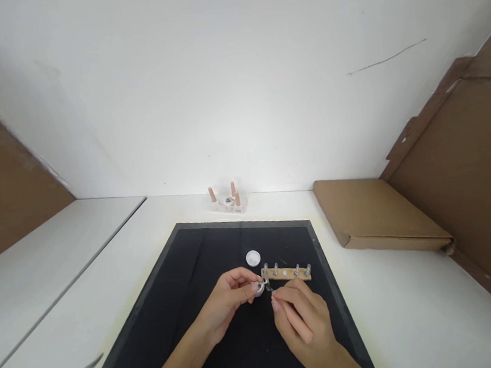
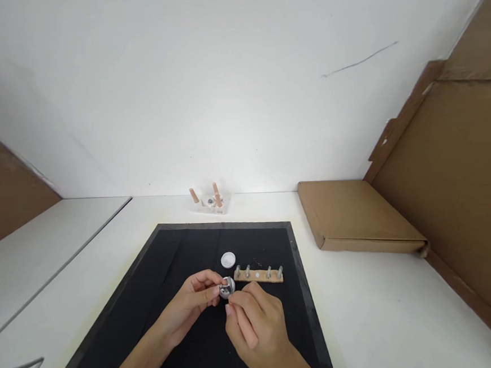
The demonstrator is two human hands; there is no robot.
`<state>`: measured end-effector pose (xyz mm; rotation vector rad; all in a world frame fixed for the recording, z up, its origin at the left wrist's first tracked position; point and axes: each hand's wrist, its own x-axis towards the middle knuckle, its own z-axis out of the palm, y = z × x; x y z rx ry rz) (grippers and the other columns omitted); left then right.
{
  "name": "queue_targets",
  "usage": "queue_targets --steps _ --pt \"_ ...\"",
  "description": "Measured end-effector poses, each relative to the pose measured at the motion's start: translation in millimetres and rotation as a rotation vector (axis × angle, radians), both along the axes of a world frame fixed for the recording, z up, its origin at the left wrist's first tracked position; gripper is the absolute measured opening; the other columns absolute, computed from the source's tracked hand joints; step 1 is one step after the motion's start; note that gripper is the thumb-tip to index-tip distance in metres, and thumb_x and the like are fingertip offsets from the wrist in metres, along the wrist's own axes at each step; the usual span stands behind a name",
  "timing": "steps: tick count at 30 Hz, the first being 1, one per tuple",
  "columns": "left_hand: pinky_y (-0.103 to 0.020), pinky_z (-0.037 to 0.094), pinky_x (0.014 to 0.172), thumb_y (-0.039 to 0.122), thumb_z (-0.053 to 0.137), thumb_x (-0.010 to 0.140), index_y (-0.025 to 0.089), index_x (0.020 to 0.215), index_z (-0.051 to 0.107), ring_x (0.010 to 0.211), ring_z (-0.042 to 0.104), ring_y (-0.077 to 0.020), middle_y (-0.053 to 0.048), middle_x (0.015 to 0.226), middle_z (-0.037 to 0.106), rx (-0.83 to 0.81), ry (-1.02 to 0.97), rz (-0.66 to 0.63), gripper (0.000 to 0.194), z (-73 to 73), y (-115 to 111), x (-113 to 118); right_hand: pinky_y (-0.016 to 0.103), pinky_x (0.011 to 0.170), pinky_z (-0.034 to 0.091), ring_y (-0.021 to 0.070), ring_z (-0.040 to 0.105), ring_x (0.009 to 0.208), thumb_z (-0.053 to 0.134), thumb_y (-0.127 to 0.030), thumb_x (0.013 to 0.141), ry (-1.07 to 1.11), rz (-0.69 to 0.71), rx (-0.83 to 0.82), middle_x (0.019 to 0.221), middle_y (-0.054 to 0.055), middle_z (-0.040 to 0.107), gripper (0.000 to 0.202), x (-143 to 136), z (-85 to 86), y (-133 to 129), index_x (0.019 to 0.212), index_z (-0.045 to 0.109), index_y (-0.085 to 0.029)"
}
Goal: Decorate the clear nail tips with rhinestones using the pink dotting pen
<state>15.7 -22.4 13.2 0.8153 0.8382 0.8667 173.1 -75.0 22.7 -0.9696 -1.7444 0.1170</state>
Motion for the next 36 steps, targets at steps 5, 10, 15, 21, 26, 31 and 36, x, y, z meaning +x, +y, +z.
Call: queue_targets --steps 5,10,15,21,26,31,36 --pt "-0.02 0.037 0.055 0.025 0.085 0.053 0.013 0.067 0.07 0.055 0.049 -0.0068 -0.002 0.07 0.066 0.004 0.007 -0.003 0.023 0.0 -0.5 -0.2 0.024 0.051 0.049 0.0132 0.058 0.057 0.05 -0.008 0.083 -0.032 -0.037 -0.01 0.068 0.003 0.058 0.013 0.0 -1.5 1.6 0.085 0.059 -0.017" --pt "-0.02 0.037 0.055 0.025 0.085 0.053 0.013 0.067 0.071 0.056 0.049 -0.0067 -0.002 0.071 0.066 0.008 0.009 -0.009 0.023 -0.5 0.2 0.1 0.024 0.052 0.05 0.0131 0.059 0.058 0.05 -0.009 0.084 -0.059 -0.051 -0.018 0.07 0.004 0.058 0.012 -0.3 -3.7 1.9 0.085 0.059 -0.018" --pt "-0.019 0.036 0.055 0.026 0.084 0.055 0.014 0.069 0.071 0.055 0.048 -0.0061 0.0 0.067 0.063 0.019 -0.003 -0.002 0.022 -2.3 -0.6 0.1 0.024 0.05 0.048 0.0133 0.057 0.056 0.05 -0.009 0.083 -0.059 -0.025 -0.044 0.068 0.003 0.058 0.012 -0.5 -6.2 1.5 0.084 0.058 -0.017" --pt "-0.018 0.037 0.055 0.026 0.084 0.056 0.015 0.068 0.072 0.055 0.048 -0.0059 0.0 0.065 0.063 0.029 -0.038 0.028 0.02 -3.1 -1.4 0.1 0.025 0.049 0.046 0.0139 0.054 0.055 0.051 -0.007 0.081 -0.057 -0.006 -0.044 0.064 0.003 0.056 0.012 -0.8 -5.7 2.2 0.082 0.057 -0.017" --pt "-0.018 0.037 0.055 0.025 0.084 0.056 0.015 0.068 0.072 0.055 0.048 -0.0058 -0.001 0.067 0.064 0.024 -0.042 0.038 0.019 -2.9 -0.6 -0.6 0.024 0.048 0.043 0.0132 0.052 0.052 0.051 -0.007 0.081 -0.052 0.0 -0.04 0.061 0.002 0.055 0.011 -0.6 -8.2 2.7 0.079 0.056 -0.017" --pt "-0.018 0.037 0.055 0.026 0.083 0.058 0.013 0.071 0.073 0.054 0.048 -0.0056 0.0 0.063 0.064 0.026 -0.024 0.046 0.021 -1.3 0.4 -0.3 0.024 0.046 0.04 0.0125 0.05 0.05 0.051 -0.006 0.08 -0.053 0.018 -0.012 0.058 0.001 0.054 0.011 -0.5 -6.7 1.3 0.078 0.055 -0.016" --pt "-0.018 0.037 0.055 0.027 0.082 0.058 0.013 0.073 0.073 0.054 0.048 -0.0058 -0.001 0.063 0.064 0.024 -0.009 0.029 0.022 -0.4 -0.5 -1.2 0.024 0.047 0.041 0.0124 0.05 0.051 0.051 -0.006 0.081 -0.022 0.023 0.015 0.06 0.002 0.055 0.012 0.3 -1.9 -0.6 0.082 0.056 -0.016"
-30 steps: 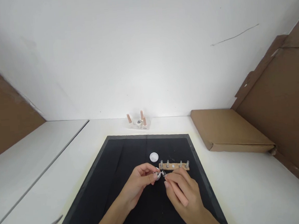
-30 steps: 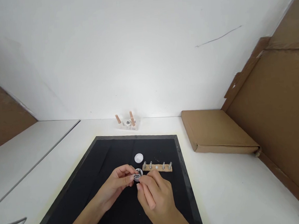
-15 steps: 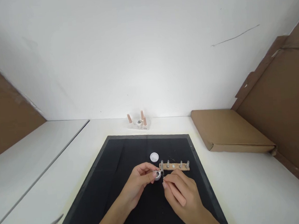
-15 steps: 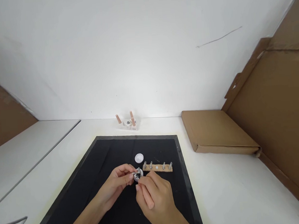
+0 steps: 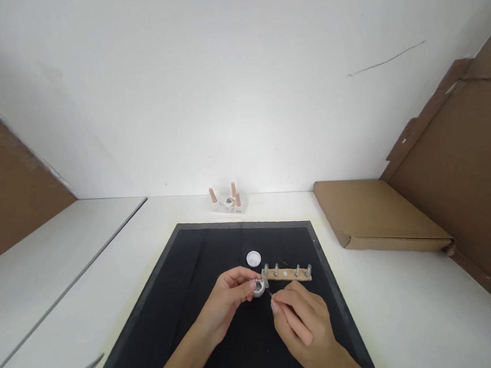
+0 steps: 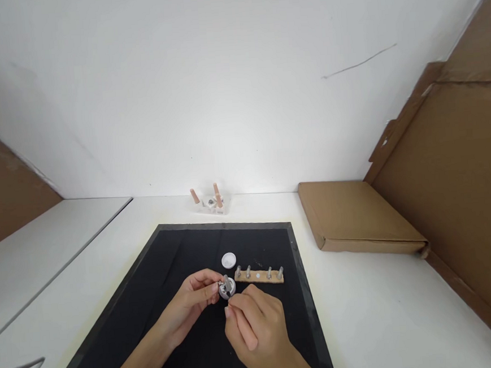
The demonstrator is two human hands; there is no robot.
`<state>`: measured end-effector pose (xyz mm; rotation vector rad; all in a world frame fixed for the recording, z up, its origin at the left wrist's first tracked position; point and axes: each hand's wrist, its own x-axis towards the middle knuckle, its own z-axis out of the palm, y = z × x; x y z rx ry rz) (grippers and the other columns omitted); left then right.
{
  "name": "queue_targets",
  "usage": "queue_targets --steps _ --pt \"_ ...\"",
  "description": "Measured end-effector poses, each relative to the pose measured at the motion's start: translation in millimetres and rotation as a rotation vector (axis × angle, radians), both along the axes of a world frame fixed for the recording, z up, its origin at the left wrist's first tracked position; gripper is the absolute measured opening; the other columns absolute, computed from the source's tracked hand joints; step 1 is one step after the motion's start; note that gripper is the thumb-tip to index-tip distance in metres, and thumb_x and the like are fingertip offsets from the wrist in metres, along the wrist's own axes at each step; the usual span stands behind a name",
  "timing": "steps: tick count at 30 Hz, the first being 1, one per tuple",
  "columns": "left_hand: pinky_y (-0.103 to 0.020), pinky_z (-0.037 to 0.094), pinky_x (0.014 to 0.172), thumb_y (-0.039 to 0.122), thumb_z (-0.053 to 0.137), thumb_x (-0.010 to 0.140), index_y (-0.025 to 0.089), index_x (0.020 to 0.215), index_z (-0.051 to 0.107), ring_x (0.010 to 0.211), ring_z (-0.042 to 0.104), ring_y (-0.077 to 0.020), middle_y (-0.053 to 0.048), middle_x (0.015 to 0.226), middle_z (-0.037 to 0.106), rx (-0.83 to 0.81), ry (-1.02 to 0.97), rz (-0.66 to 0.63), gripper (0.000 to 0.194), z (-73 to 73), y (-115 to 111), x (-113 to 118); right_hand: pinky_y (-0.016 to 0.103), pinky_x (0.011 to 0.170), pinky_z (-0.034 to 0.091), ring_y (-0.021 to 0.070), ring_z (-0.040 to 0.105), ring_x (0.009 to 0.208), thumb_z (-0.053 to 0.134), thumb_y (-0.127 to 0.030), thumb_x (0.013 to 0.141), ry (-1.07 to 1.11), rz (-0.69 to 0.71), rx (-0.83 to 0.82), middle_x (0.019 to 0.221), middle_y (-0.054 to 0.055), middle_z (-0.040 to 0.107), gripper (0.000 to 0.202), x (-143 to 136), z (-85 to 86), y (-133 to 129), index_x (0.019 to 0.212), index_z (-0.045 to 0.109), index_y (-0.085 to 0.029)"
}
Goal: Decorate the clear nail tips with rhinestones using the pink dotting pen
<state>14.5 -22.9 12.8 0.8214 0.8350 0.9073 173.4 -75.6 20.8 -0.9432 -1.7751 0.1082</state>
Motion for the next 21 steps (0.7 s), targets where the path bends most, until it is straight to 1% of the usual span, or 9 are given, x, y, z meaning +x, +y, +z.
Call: queue_targets --steps 6,11,15,21 --pt "-0.018 0.037 0.055 0.027 0.083 0.057 0.014 0.072 0.073 0.055 0.049 -0.0062 -0.001 0.064 0.066 0.002 0.0 0.01 0.022 -1.1 1.0 0.1 0.024 0.048 0.045 0.013 0.054 0.054 0.051 -0.004 0.08 -0.008 -0.008 0.056 0.065 0.004 0.058 0.015 1.9 -0.7 1.7 0.087 0.056 -0.016" --pt "-0.018 0.037 0.056 0.027 0.083 0.057 0.015 0.071 0.073 0.056 0.049 -0.0067 -0.001 0.063 0.066 -0.001 0.013 -0.004 0.021 -0.9 1.7 0.3 0.023 0.048 0.046 0.0131 0.055 0.055 0.051 -0.004 0.08 -0.017 -0.006 0.064 0.065 0.004 0.058 0.015 0.5 -2.3 2.6 0.088 0.056 -0.016" --pt "-0.019 0.037 0.056 0.027 0.082 0.06 0.014 0.073 0.073 0.057 0.05 -0.0073 -0.002 0.067 0.067 0.009 0.023 -0.028 0.02 -1.3 1.1 -0.4 0.023 0.047 0.045 0.0131 0.055 0.054 0.051 -0.004 0.08 -0.031 -0.016 0.071 0.065 0.003 0.058 0.015 0.2 -0.6 1.9 0.088 0.056 -0.016" --pt "-0.021 0.038 0.058 0.026 0.082 0.059 0.014 0.071 0.073 0.06 0.052 -0.0091 -0.005 0.075 0.07 0.03 0.046 -0.045 0.019 -0.6 -0.5 -0.4 0.023 0.047 0.045 0.0132 0.055 0.054 0.051 -0.005 0.08 -0.028 -0.034 0.076 0.064 0.002 0.057 0.014 0.6 0.9 1.9 0.087 0.056 -0.016"
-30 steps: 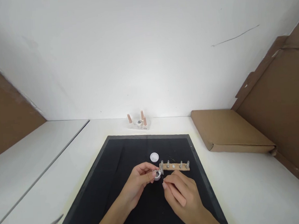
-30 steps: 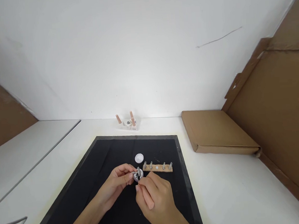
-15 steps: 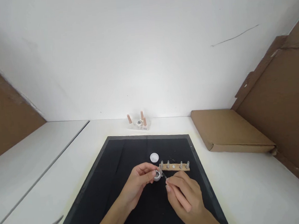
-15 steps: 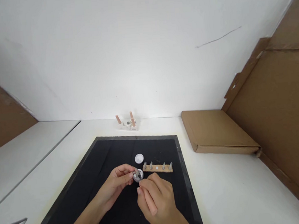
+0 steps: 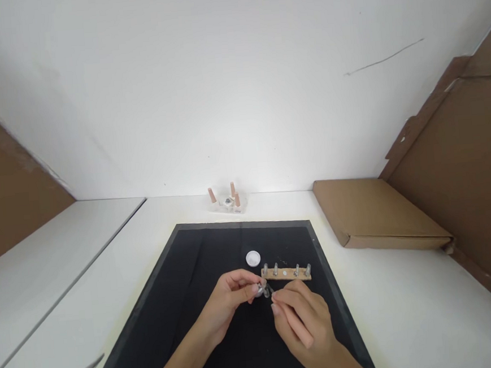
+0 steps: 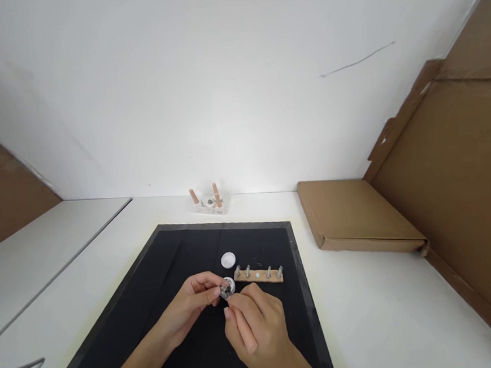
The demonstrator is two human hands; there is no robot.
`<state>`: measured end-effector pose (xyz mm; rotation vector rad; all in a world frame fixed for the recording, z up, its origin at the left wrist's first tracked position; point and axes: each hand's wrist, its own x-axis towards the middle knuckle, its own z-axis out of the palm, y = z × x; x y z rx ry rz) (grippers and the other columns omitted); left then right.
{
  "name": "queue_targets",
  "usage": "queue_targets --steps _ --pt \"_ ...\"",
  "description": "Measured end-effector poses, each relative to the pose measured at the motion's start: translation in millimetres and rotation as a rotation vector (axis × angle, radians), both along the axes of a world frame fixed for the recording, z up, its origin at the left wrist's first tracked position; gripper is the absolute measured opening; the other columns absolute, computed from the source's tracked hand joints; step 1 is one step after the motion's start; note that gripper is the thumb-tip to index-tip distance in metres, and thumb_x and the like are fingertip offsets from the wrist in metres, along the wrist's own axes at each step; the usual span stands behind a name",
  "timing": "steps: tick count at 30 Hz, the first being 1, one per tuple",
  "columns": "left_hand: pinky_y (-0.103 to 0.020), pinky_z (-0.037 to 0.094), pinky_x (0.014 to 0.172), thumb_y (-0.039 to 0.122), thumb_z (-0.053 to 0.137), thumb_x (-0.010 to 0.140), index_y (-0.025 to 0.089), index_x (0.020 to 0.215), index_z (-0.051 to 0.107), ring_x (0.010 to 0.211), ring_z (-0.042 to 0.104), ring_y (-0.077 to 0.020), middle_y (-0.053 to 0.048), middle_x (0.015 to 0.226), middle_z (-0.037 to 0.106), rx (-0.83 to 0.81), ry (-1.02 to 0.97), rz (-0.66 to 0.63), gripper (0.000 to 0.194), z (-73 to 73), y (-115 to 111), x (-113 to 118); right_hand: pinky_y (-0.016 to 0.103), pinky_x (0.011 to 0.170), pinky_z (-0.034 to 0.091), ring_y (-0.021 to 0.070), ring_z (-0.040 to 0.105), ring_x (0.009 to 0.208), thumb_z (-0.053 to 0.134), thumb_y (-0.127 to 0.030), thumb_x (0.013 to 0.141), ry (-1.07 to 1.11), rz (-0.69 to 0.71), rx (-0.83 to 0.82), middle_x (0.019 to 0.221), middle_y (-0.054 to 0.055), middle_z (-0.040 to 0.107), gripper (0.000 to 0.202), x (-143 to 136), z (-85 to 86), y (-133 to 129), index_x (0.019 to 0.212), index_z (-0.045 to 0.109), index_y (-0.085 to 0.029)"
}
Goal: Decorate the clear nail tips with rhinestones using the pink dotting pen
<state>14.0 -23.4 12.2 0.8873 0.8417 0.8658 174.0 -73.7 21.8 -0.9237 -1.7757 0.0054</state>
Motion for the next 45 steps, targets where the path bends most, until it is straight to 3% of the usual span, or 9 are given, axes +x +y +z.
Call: queue_targets --steps 6,23,45 --pt "-0.022 0.038 0.059 0.026 0.082 0.058 0.015 0.072 0.074 0.065 0.055 -0.0118 -0.006 0.077 0.072 0.023 0.024 -0.009 0.019 -0.3 -0.8 0.5 0.024 0.048 0.047 0.0133 0.055 0.054 0.05 -0.005 0.08 0.001 0.006 -0.02 0.065 0.002 0.057 0.016 -0.1 -1.3 -1.1 0.089 0.056 -0.017" --pt "-0.02 0.036 0.056 0.028 0.082 0.057 0.014 0.07 0.074 0.054 0.048 -0.0072 -0.002 0.061 0.065 -0.034 -0.045 0.05 0.02 1.7 0.0 0.5 0.023 0.048 0.047 0.013 0.055 0.054 0.05 -0.007 0.081 -0.034 0.014 -0.023 0.064 0.002 0.057 0.013 -1.8 -3.2 -0.8 0.086 0.056 -0.017" --pt "-0.021 0.038 0.056 0.027 0.084 0.054 0.015 0.068 0.074 0.057 0.05 -0.0085 -0.003 0.067 0.068 -0.024 -0.028 0.043 0.021 4.3 -0.2 0.5 0.024 0.047 0.047 0.0134 0.055 0.053 0.05 -0.007 0.081 -0.035 0.002 -0.012 0.064 0.002 0.058 0.013 -2.3 -1.7 -1.1 0.086 0.056 -0.017"
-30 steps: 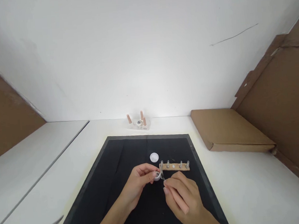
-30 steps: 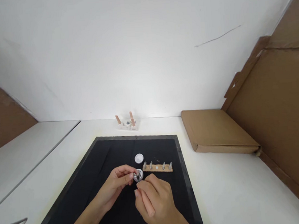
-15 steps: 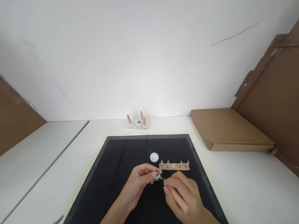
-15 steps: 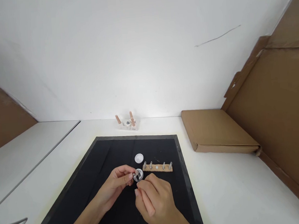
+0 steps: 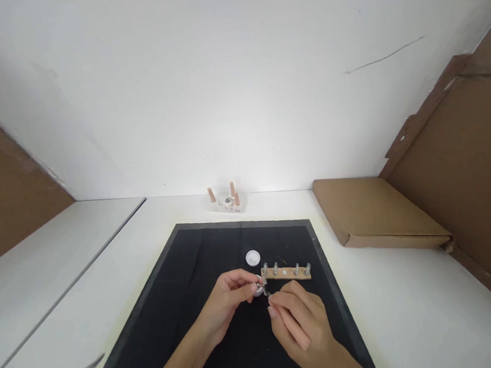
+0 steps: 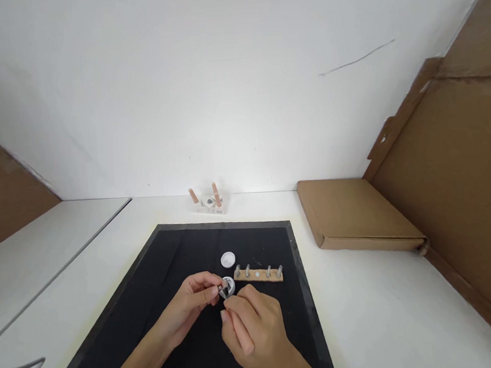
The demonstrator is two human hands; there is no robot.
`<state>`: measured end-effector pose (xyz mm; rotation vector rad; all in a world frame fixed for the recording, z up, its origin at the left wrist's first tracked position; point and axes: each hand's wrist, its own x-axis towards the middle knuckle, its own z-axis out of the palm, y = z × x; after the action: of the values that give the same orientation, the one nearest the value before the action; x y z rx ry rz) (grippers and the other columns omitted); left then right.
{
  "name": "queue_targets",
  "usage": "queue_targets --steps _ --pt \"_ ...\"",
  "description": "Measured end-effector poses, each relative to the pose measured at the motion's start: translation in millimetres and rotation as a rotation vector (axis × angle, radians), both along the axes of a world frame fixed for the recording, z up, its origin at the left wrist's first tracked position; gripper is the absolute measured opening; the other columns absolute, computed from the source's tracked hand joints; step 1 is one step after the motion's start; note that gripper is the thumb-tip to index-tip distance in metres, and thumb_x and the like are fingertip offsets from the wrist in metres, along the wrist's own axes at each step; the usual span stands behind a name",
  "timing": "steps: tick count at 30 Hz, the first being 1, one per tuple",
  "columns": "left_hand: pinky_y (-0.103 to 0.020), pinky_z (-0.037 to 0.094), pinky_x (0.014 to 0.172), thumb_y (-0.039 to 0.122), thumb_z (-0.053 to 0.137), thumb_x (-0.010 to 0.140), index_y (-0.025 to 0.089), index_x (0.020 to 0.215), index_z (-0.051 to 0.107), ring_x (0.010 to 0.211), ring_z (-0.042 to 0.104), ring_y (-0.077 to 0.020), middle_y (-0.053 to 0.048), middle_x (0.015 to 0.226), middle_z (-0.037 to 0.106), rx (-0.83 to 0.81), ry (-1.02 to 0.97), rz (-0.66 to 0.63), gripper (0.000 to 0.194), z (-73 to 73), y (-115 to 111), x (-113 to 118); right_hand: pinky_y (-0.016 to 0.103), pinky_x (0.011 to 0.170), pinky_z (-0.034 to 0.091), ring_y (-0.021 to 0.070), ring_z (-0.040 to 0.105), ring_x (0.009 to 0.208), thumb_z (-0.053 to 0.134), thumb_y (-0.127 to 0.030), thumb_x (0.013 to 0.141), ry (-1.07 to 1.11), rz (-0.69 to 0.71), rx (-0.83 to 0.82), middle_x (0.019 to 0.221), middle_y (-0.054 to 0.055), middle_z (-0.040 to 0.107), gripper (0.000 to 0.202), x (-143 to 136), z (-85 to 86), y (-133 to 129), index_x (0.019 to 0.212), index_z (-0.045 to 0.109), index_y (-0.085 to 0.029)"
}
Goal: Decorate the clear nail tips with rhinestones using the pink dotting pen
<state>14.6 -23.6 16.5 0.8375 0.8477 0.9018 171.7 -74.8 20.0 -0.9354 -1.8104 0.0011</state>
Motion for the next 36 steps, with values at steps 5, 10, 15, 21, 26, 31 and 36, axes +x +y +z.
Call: queue_targets --steps 5,10,15,21,26,31,36 --pt "-0.022 0.038 0.057 0.026 0.084 0.054 0.015 0.067 0.074 0.058 0.052 -0.0103 -0.005 0.071 0.07 0.011 0.008 0.002 0.02 -1.3 -0.1 -0.4 0.023 0.047 0.047 0.0134 0.055 0.054 0.05 -0.007 0.081 0.003 -0.011 0.009 0.063 0.001 0.057 0.014 -0.4 0.6 0.1 0.086 0.056 -0.018" --pt "-0.022 0.038 0.058 0.026 0.083 0.056 0.016 0.068 0.074 0.058 0.053 -0.01 -0.004 0.072 0.07 0.044 0.028 -0.01 0.018 -2.5 0.4 -1.0 0.024 0.047 0.046 0.0132 0.054 0.053 0.05 -0.006 0.081 0.005 0.001 0.0 0.064 0.002 0.057 0.014 0.3 1.0 -0.3 0.086 0.055 -0.017" --pt "-0.022 0.038 0.058 0.024 0.084 0.054 0.016 0.065 0.074 0.057 0.052 -0.009 -0.003 0.07 0.07 0.047 0.032 -0.012 0.017 -1.9 0.4 -1.3 0.023 0.046 0.045 0.0127 0.054 0.053 0.05 -0.006 0.081 0.009 -0.007 0.005 0.063 0.001 0.056 0.013 0.7 0.8 -0.3 0.086 0.056 -0.017" --pt "-0.021 0.039 0.059 0.022 0.083 0.054 0.016 0.064 0.074 0.058 0.053 -0.0089 -0.002 0.069 0.071 0.06 0.023 -0.025 0.015 -2.8 -0.1 -2.1 0.024 0.046 0.045 0.0132 0.054 0.054 0.05 -0.006 0.081 0.003 -0.005 0.018 0.064 0.002 0.056 0.014 0.8 1.1 0.1 0.088 0.055 -0.017" --pt "-0.02 0.039 0.059 0.023 0.084 0.054 0.016 0.064 0.074 0.06 0.055 -0.0095 -0.002 0.069 0.071 0.066 0.025 -0.035 0.015 -4.2 -0.1 -2.5 0.023 0.047 0.045 0.0126 0.053 0.053 0.049 -0.006 0.082 0.008 -0.01 0.022 0.063 0.002 0.056 0.013 0.7 -0.3 0.1 0.087 0.056 -0.017" --pt "-0.02 0.039 0.058 0.023 0.084 0.053 0.015 0.064 0.074 0.059 0.054 -0.0089 -0.002 0.069 0.07 0.069 0.03 -0.049 0.016 -6.1 0.6 -3.4 0.023 0.046 0.044 0.0127 0.053 0.053 0.05 -0.007 0.081 0.0 -0.013 0.024 0.063 0.002 0.056 0.012 0.5 0.0 0.0 0.086 0.055 -0.016" --pt "-0.019 0.038 0.058 0.022 0.084 0.054 0.016 0.064 0.074 0.059 0.053 -0.0083 -0.001 0.068 0.069 0.074 0.025 -0.059 0.015 -7.0 0.7 -4.0 0.023 0.046 0.044 0.0127 0.053 0.053 0.051 -0.004 0.08 0.021 0.0 0.021 0.063 0.003 0.055 0.013 0.2 1.0 0.4 0.085 0.055 -0.015"
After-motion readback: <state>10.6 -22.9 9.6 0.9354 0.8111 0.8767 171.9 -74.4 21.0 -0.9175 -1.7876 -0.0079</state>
